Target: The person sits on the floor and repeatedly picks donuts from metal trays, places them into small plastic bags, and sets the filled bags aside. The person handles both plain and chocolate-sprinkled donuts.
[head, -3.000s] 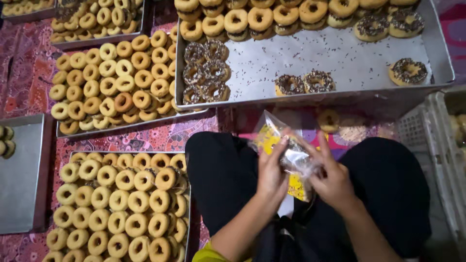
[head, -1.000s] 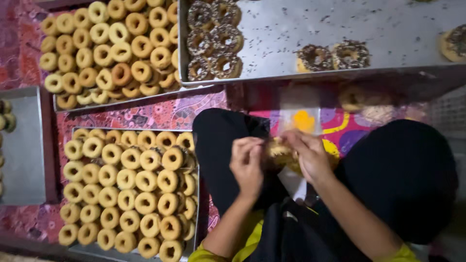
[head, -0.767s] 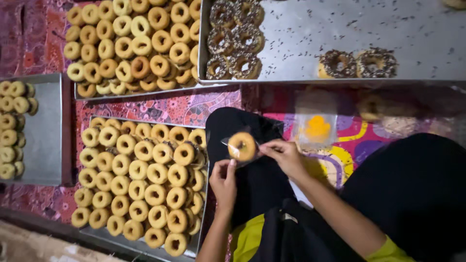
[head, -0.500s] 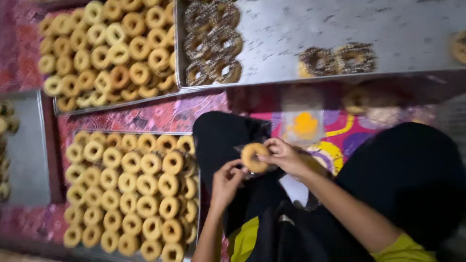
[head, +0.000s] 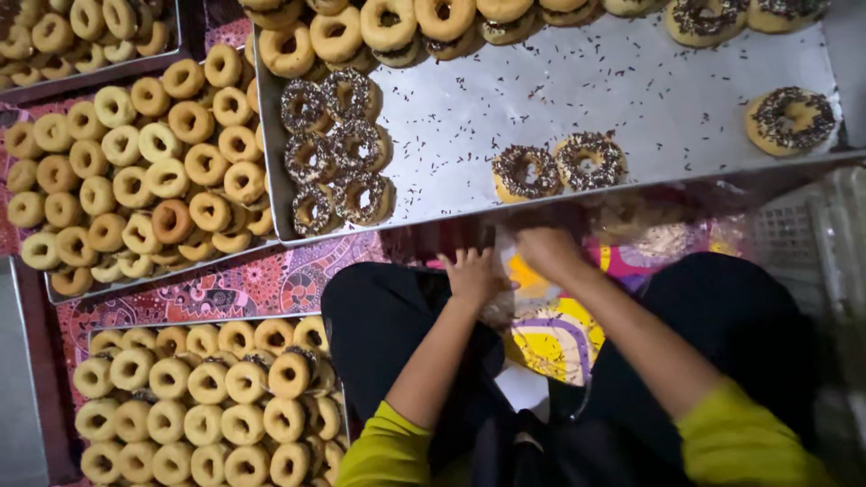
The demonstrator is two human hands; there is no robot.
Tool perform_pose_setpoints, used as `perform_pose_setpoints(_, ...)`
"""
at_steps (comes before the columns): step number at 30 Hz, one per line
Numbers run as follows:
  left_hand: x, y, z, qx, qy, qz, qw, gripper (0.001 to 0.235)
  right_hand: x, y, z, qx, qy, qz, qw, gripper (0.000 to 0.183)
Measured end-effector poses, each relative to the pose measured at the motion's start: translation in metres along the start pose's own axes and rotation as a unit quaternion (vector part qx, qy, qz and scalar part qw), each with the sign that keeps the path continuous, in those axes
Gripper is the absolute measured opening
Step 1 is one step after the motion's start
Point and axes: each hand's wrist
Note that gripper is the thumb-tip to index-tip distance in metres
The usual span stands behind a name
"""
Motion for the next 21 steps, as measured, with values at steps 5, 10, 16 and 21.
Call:
perform_pose_setpoints(5,-0.025,0.009,0.013,0.016,-0.016,-0.006,1.000,0.101,-0.013,0.064,0.043,0.116,-0.006,0.094,0.989,0.043)
perform_pose_setpoints(10,-0.042,0.016,0.007,0.001,-0.025,-0.085,0.996,0.076,0.056,0.046,0.050,-0.009,0.033,0.214,0.976,0.039)
perform_pose_setpoints(16,-0.014,-0.036,0.019,-0.117,-0.905,0.222,0.344,0.072,0.111,-0.081,0.103,0.233,0.095,-0.134,0.959,0.065)
perform_pose_setpoints(21,0.060,-0.064,0.019,0.070,-0.955,0.161,0.240,0.055,0.199,-0.108,0.073,0.255,0.208,-0.142,0.934,0.031)
Point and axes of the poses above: each hand's wrist, its own y-axis towards the middle knuckle, its own x-axis out of the back of the hand, z = x × y, and after that the axes turned 6 degrees about x, right-handed
